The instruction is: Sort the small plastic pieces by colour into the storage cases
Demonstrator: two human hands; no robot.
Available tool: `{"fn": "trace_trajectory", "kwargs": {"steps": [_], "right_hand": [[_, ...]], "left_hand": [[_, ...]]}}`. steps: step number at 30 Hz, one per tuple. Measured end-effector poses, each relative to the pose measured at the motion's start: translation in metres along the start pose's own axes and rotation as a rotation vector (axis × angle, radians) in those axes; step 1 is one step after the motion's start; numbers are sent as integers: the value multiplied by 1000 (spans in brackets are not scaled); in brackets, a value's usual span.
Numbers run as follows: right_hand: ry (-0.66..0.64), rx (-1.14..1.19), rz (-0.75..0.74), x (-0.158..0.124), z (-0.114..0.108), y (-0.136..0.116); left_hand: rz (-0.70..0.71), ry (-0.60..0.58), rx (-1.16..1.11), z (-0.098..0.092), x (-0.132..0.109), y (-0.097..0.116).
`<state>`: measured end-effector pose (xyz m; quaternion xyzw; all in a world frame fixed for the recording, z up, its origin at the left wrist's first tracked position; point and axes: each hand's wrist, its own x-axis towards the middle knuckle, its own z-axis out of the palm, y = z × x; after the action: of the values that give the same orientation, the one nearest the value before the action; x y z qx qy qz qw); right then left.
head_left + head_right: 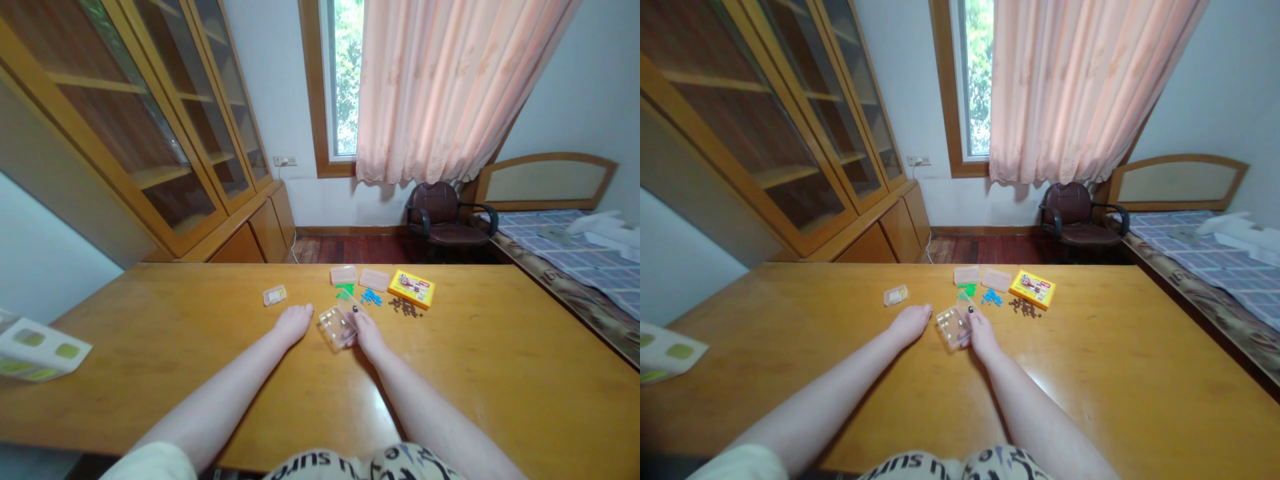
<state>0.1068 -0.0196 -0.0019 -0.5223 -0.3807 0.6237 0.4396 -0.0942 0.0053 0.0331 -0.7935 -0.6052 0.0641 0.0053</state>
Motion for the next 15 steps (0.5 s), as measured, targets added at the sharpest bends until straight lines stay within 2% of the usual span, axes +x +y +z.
{"fn": "trace_trajectory", "kwargs": {"steps": [4, 8, 12, 15], "right_hand": [[-15, -7, -10, -1, 0, 0], [-11, -8, -12, -2, 0, 0], [-14, -32, -9, -2, -1, -2], [-19, -66, -4, -2, -1, -4]], "left_hand": [[-65, 84, -87, -17, 3, 2], [-43, 226, -316, -31, 4, 25], [85, 292, -410, -27, 7, 44], [120, 320, -400, -20, 8, 47]]}}
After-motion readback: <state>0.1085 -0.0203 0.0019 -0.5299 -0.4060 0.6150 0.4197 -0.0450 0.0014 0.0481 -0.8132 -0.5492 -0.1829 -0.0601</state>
